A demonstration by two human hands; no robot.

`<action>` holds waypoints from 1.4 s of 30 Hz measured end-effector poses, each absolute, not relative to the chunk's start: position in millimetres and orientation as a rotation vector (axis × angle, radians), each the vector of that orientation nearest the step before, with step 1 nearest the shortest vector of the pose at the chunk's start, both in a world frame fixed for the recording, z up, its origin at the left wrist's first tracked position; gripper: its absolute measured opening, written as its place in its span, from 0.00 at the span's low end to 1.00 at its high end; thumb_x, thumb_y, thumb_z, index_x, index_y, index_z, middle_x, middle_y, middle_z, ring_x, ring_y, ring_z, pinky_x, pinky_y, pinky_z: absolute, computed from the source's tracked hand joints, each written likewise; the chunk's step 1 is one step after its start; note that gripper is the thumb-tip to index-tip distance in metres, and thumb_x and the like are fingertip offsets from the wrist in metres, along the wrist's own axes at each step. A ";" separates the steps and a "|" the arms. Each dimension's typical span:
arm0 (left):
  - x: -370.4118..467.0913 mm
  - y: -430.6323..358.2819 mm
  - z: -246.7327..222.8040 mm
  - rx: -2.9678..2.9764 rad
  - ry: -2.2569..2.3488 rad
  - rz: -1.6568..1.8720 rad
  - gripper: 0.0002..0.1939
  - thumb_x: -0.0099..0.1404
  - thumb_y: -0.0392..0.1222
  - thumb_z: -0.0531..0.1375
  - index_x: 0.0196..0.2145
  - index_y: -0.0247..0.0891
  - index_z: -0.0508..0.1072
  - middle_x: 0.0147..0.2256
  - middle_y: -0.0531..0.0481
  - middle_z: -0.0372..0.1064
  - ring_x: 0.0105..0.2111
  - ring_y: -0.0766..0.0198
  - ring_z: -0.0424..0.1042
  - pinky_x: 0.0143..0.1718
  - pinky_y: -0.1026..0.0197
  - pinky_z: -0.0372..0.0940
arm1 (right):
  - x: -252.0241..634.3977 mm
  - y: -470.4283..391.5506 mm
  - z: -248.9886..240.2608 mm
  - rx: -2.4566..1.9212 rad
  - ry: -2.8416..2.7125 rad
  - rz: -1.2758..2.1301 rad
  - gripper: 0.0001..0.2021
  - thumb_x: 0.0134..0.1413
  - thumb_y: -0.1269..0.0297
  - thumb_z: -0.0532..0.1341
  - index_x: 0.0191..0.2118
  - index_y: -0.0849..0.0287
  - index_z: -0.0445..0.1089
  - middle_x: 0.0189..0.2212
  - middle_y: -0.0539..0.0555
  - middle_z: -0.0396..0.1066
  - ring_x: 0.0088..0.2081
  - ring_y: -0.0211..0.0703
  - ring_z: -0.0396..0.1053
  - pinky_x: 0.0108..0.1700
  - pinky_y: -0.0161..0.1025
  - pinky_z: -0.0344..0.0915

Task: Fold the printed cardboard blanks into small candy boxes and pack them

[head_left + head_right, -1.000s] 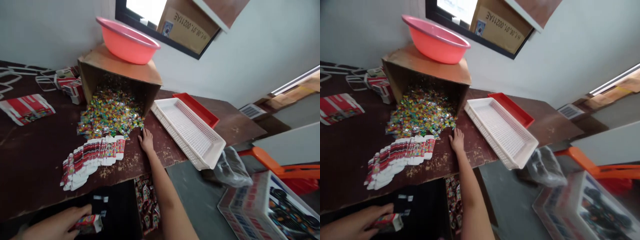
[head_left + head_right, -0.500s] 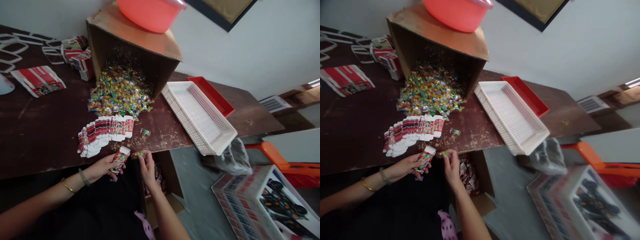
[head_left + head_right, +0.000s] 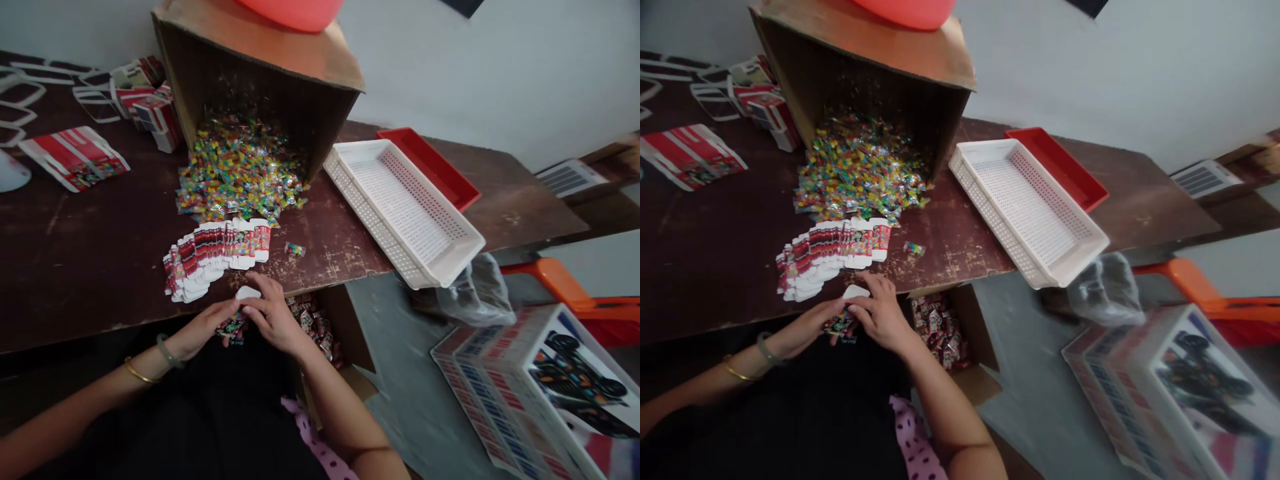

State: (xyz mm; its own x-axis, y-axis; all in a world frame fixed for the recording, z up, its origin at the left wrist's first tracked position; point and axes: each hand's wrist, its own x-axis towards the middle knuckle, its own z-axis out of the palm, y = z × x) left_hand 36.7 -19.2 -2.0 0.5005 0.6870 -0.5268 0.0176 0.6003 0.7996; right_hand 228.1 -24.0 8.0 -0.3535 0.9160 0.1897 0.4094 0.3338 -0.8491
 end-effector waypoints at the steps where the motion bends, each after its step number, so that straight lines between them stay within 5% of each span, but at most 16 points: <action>1: 37.4 -19.1 -2.8 0.797 0.981 0.477 0.28 0.65 0.63 0.53 0.41 0.33 0.75 0.30 0.44 0.73 0.30 0.57 0.71 0.21 0.64 0.63 | 225.6 -28.5 3.9 -1.177 -1.743 1.032 0.11 0.63 0.62 0.58 0.46 0.51 0.75 0.60 0.54 0.60 0.59 0.48 0.59 0.61 0.50 0.54; 4: 38.6 -16.9 -6.3 0.691 0.974 0.474 0.28 0.65 0.62 0.53 0.43 0.33 0.75 0.32 0.42 0.75 0.30 0.55 0.73 0.21 0.63 0.63 | 220.5 -37.7 -14.2 -1.193 -1.066 1.438 0.15 0.59 0.58 0.60 0.51 0.52 0.72 0.45 0.55 0.70 0.38 0.39 0.69 0.43 0.40 0.68; 6: 37.3 -14.8 -7.7 0.664 0.960 0.454 0.24 0.63 0.58 0.57 0.43 0.33 0.76 0.33 0.42 0.76 0.33 0.54 0.73 0.24 0.61 0.66 | 219.7 -39.4 -25.2 -1.100 -0.739 1.778 0.17 0.53 0.58 0.65 0.49 0.54 0.72 0.33 0.50 0.70 0.26 0.33 0.64 0.32 0.33 0.67; 9: 33.7 -12.7 -6.8 0.679 0.914 0.402 0.19 0.61 0.50 0.61 0.44 0.35 0.76 0.38 0.43 0.77 0.39 0.52 0.73 0.31 0.58 0.68 | 220.9 -37.7 -29.1 -1.014 -0.647 2.038 0.16 0.47 0.63 0.67 0.44 0.57 0.73 0.29 0.48 0.70 0.22 0.29 0.60 0.27 0.29 0.65; 12: 32.8 -13.3 -5.3 0.726 0.963 0.362 0.17 0.59 0.44 0.63 0.46 0.37 0.77 0.41 0.46 0.77 0.41 0.53 0.71 0.35 0.59 0.66 | 222.0 -37.3 -16.7 -1.141 -1.065 1.799 0.09 0.51 0.65 0.64 0.40 0.58 0.75 0.34 0.51 0.71 0.27 0.33 0.66 0.30 0.31 0.68; 17: 41.3 -19.4 -9.1 0.561 0.997 0.450 0.14 0.61 0.48 0.61 0.41 0.38 0.77 0.38 0.46 0.76 0.41 0.53 0.70 0.35 0.56 0.68 | 225.2 -41.6 5.2 -1.268 -1.881 0.988 0.14 0.64 0.63 0.56 0.51 0.55 0.74 0.46 0.57 0.72 0.48 0.42 0.70 0.51 0.40 0.67; 20: 44.9 -23.3 -11.1 0.546 0.939 0.460 0.15 0.62 0.49 0.60 0.40 0.37 0.78 0.38 0.44 0.75 0.41 0.53 0.69 0.34 0.55 0.69 | 228.6 -38.4 4.5 -1.288 -1.745 1.044 0.12 0.64 0.61 0.57 0.46 0.54 0.77 0.40 0.54 0.74 0.43 0.40 0.72 0.46 0.37 0.69; 25: 36.8 -25.3 -9.8 0.639 0.781 0.387 0.20 0.64 0.47 0.62 0.52 0.39 0.73 0.44 0.43 0.73 0.44 0.51 0.71 0.37 0.54 0.69 | 233.4 -31.7 -3.6 -1.274 -1.608 1.113 0.10 0.62 0.62 0.60 0.41 0.56 0.79 0.36 0.53 0.76 0.39 0.39 0.73 0.44 0.36 0.69; 30: 32.4 -24.6 -6.4 0.632 0.740 0.348 0.21 0.66 0.48 0.61 0.54 0.39 0.70 0.47 0.41 0.71 0.43 0.51 0.73 0.33 0.56 0.69 | 238.6 -43.6 -4.1 -1.179 -1.787 1.038 0.13 0.63 0.61 0.59 0.51 0.53 0.74 0.45 0.54 0.74 0.47 0.41 0.70 0.52 0.42 0.65; 36: 54.9 -34.6 -10.7 0.550 0.714 0.325 0.27 0.63 0.53 0.63 0.56 0.39 0.68 0.37 0.44 0.73 0.37 0.54 0.74 0.28 0.58 0.69 | 259.9 -54.2 3.9 -1.249 -1.877 1.003 0.13 0.63 0.63 0.59 0.51 0.51 0.74 0.42 0.54 0.77 0.41 0.42 0.71 0.48 0.42 0.67; 42: 57.3 -24.3 -6.4 0.792 0.775 0.276 0.31 0.63 0.57 0.61 0.59 0.38 0.67 0.33 0.46 0.74 0.32 0.56 0.73 0.25 0.61 0.66 | 250.8 -58.8 -4.2 -1.248 -1.804 0.928 0.12 0.61 0.65 0.61 0.48 0.51 0.76 0.44 0.55 0.76 0.48 0.44 0.70 0.52 0.44 0.66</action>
State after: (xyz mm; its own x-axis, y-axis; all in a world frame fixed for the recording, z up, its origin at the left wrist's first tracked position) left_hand 57.3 -24.3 -6.4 0.6971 0.4945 -0.5192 0.0551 0.6851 0.7264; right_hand 250.8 -58.8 -4.2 -0.2514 0.9529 0.1695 0.4160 0.2645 -0.8700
